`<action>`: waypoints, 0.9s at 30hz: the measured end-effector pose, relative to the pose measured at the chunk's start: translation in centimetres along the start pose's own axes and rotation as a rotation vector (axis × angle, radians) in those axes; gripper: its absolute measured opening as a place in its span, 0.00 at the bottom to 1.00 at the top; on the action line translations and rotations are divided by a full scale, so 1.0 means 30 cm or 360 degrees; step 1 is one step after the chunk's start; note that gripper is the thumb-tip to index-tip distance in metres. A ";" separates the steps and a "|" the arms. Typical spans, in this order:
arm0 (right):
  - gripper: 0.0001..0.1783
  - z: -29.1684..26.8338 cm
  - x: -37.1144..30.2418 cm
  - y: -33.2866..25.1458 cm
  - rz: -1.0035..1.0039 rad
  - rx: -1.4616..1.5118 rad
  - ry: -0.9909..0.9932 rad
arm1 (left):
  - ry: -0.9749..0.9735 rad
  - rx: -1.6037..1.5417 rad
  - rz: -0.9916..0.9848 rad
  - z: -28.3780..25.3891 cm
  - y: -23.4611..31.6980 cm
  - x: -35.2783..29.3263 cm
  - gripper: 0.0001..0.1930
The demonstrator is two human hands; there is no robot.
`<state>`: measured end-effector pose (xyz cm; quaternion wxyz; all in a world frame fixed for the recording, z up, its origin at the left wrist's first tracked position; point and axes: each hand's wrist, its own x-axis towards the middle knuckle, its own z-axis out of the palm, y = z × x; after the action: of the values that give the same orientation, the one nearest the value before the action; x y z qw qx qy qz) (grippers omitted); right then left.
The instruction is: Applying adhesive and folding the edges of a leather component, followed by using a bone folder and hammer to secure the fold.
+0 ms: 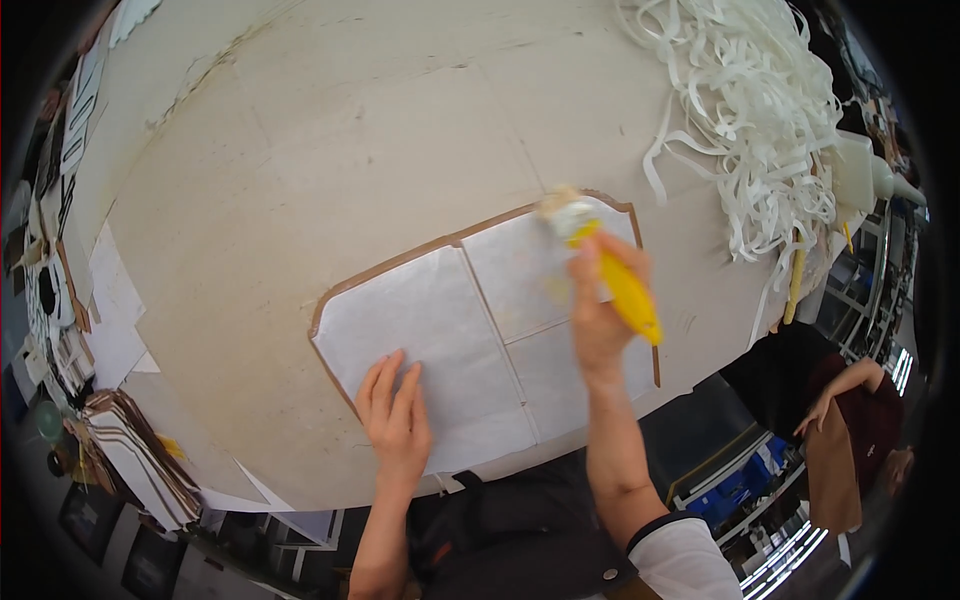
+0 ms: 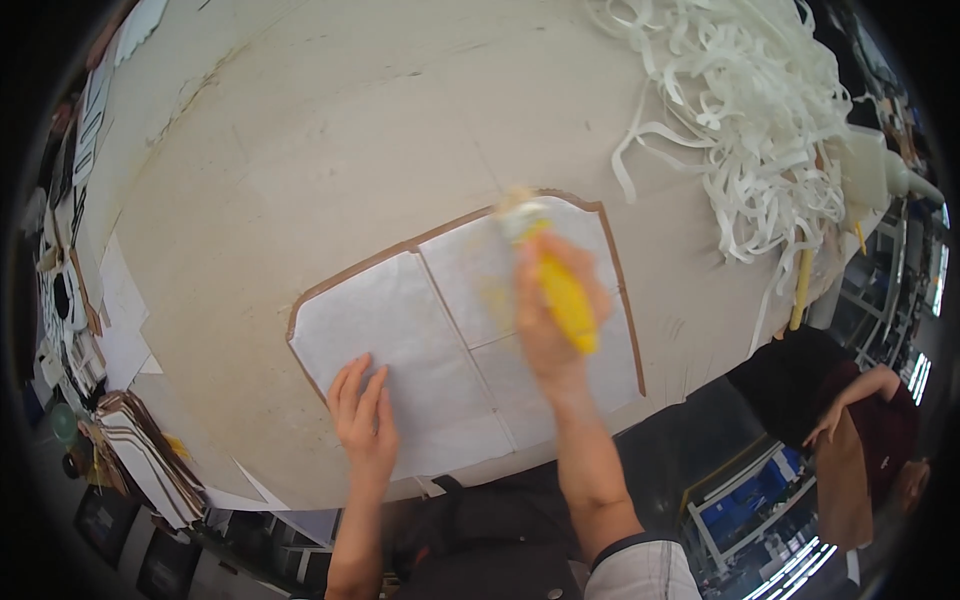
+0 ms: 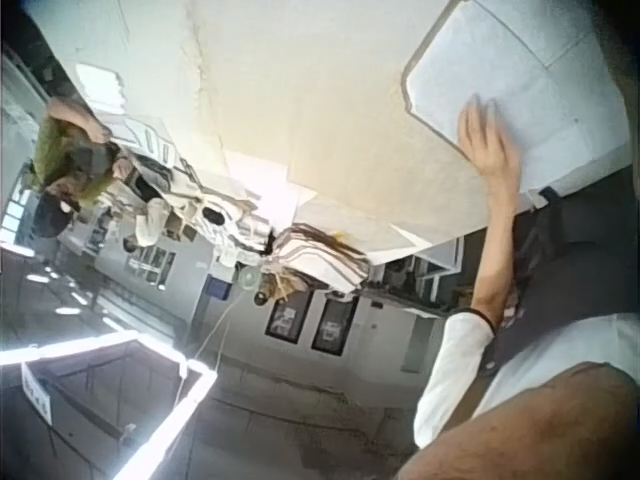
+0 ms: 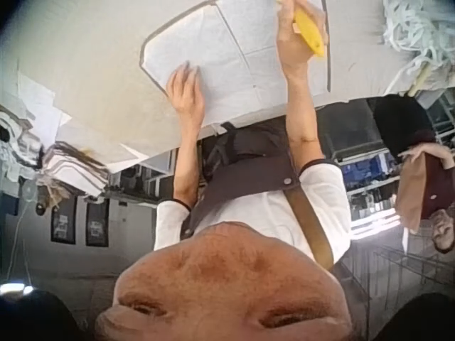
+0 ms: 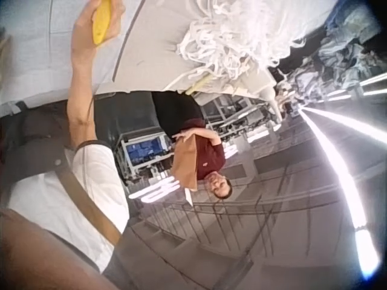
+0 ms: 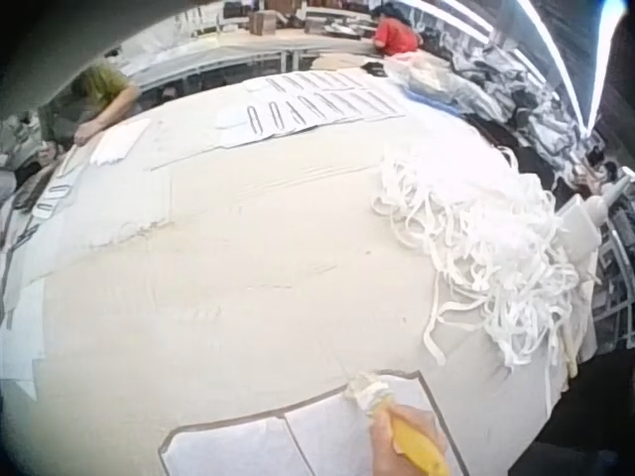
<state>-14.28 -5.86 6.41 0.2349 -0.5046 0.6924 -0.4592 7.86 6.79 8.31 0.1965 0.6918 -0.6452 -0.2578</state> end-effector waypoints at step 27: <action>0.10 0.408 -0.365 -0.353 -0.0573 0.0148 -0.0626 | 0.0102 -0.0460 -0.0041 -0.166 -0.278 -0.146 0.14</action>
<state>4.66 -1.46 8.41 0.3023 -0.6878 0.5107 -0.4180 17.36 11.60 7.66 0.3113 0.6724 -0.5859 -0.3284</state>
